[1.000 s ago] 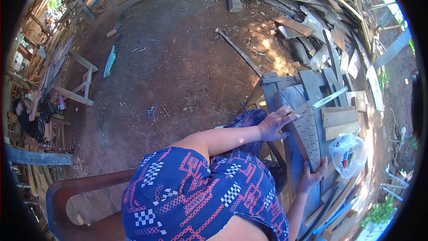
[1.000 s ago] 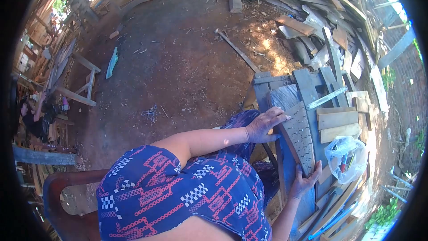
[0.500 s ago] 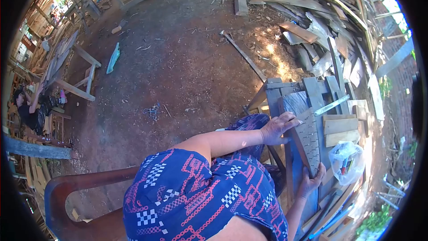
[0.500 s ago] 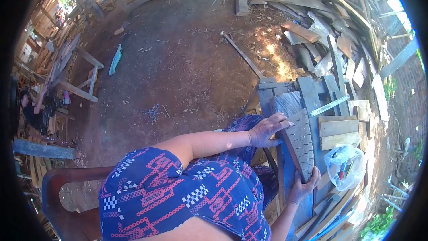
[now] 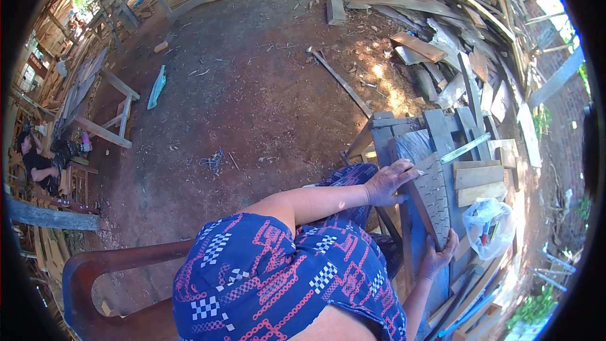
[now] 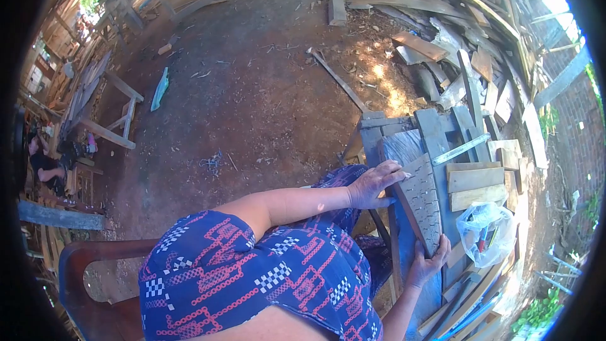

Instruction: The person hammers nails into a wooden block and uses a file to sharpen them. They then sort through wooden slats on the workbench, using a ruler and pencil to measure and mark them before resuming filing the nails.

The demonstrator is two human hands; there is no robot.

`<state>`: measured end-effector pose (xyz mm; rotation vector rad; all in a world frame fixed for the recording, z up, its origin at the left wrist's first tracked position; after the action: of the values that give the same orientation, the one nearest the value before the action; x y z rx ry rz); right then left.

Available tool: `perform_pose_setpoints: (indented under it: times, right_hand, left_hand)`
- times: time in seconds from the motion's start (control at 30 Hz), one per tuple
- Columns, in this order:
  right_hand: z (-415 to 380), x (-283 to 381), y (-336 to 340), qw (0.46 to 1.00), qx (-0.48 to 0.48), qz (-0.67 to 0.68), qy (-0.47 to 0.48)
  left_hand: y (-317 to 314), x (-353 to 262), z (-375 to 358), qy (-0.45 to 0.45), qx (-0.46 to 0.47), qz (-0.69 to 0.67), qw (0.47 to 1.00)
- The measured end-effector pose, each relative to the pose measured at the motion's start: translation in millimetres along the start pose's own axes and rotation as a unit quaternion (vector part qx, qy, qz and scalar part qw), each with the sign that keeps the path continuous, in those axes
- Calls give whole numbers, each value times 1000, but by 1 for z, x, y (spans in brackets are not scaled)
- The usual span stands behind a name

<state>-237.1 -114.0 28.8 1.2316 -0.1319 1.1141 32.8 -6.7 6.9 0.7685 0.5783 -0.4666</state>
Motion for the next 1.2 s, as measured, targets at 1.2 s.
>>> perform_pose_setpoints:
  times: [1.2]
  right_hand:
    - [1, 9, 2, 999, -9, -24, -22]
  left_hand:
    - [-5, 0, -5, 13, 15, -11, 1000]
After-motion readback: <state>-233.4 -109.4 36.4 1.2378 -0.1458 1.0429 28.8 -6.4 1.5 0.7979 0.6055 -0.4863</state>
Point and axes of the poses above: each hand's wrist, its own z-axis towards the middle knuckle, its own y-axis out of the back of the hand, x = y × z, the point moved 4 cm from there along z, towards the middle knuckle, and after that the axes turned 2 degrees about -x, right-handed, at the moved point
